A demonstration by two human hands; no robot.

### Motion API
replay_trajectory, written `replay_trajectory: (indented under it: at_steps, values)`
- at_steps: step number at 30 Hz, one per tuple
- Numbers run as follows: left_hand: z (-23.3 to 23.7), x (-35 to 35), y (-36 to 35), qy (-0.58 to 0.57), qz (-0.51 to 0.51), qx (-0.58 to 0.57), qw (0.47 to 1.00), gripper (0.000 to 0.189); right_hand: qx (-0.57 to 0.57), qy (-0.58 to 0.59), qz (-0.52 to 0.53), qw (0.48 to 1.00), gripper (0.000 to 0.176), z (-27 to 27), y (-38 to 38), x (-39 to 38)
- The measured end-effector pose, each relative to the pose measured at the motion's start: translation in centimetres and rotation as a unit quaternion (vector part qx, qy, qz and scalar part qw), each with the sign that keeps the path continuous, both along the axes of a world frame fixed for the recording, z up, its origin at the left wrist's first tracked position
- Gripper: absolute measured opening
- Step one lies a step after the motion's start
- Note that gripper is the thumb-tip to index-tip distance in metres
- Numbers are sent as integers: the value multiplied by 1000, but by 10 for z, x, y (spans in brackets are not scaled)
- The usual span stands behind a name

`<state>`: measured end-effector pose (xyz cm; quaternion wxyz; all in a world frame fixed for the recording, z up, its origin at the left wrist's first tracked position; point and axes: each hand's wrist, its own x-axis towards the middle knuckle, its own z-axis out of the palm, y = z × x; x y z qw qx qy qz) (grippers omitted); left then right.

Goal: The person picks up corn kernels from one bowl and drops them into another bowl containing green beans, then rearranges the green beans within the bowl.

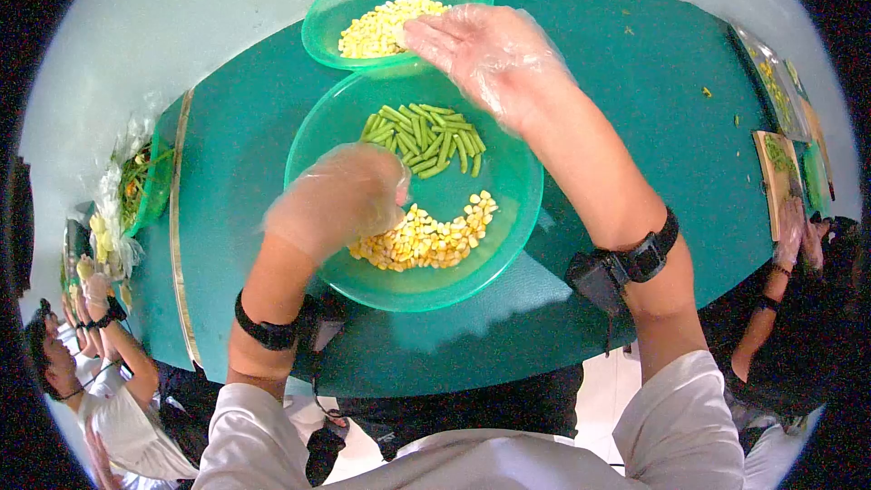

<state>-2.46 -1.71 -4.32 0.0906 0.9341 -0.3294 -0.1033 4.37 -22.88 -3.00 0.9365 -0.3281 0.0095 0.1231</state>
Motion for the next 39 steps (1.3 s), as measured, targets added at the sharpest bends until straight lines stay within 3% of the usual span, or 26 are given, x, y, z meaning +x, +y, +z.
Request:
replay_trajectory:
  at_steps: [5,10,14,23,26,29,32,35,39]
  values:
    - [13,13,0,8,-37,-67,997,14,-123,-60,10,991,41,7,4,-8]
    - [45,24,-8,-87,70,-266,958,14,-277,-183,72,940,31,0,6,-9]
    - [43,31,-5,-114,124,-342,924,12,-225,-189,109,950,31,3,13,-19]
    - [43,32,-10,-156,147,-348,913,13,-254,-160,97,949,29,-1,10,-15]
    - [43,32,-6,-175,119,-300,930,16,-206,-146,9,968,30,-4,9,-11]
    - [45,29,1,-90,63,-205,973,17,-65,-102,4,993,36,-14,-1,1]
    - [42,22,4,11,17,-121,992,18,-60,-34,-36,997,52,-5,1,-1]
    - [6,19,11,38,-63,-149,986,18,-38,-37,-40,998,64,1,3,-7]
    - [-10,9,4,37,-86,-151,984,16,-54,-49,-29,997,72,3,4,-8]
